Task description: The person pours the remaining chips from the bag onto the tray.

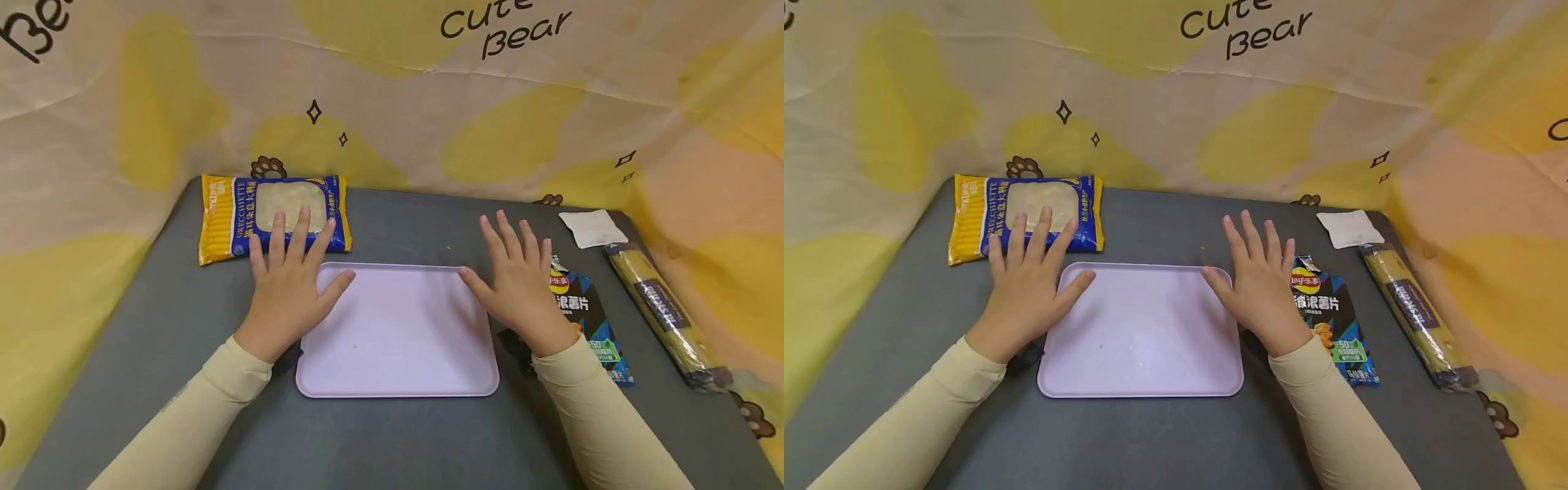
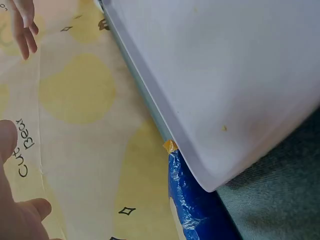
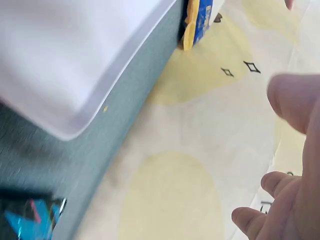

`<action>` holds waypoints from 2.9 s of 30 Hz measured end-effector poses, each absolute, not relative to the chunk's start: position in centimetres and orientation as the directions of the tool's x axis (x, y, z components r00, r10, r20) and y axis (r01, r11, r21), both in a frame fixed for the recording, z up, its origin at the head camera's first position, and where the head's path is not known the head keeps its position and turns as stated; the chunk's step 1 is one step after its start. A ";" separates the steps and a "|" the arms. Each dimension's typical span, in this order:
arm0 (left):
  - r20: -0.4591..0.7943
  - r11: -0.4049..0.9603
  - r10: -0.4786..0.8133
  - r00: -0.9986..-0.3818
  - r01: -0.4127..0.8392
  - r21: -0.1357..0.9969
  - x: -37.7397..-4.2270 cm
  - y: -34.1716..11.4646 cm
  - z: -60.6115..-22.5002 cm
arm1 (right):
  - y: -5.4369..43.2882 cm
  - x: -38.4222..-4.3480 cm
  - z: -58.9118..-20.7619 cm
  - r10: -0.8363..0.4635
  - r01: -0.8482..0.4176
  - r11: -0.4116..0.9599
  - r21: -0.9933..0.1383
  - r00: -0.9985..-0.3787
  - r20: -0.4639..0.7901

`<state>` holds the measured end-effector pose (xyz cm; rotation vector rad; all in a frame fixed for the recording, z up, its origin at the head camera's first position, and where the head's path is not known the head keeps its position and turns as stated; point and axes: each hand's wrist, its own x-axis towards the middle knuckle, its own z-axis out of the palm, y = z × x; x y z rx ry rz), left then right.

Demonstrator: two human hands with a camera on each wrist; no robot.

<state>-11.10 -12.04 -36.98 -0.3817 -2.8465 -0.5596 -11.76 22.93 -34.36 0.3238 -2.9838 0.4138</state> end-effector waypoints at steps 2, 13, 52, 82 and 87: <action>0.248 0.891 0.206 -0.947 0.286 0.352 -10.7 -12.0 -37.0 | 23.6 -11.2 -34.4 -0.179 -0.211 0.943 -0.256 -0.974 0.141; 0.197 0.890 0.171 -0.965 0.237 0.388 -7.0 -13.4 -37.0 | 27.8 -7.5 -34.4 -0.138 -0.182 0.940 -0.288 -0.977 0.165; -0.249 0.915 0.229 -0.941 0.121 0.384 -1.5 -13.6 -39.8 | 30.7 -1.9 -40.5 -0.146 -0.125 0.938 -0.324 -0.989 -0.040; -0.268 0.897 0.260 -0.928 0.129 0.424 -2.9 -12.8 -38.9 | 33.0 -2.6 -42.0 -0.244 -0.220 0.863 -0.455 -0.970 0.007; -0.279 0.895 0.250 -0.927 0.111 0.433 -2.9 -12.8 -38.9 | 33.2 -2.5 -42.0 -0.238 -0.215 0.860 -0.463 -0.971 0.009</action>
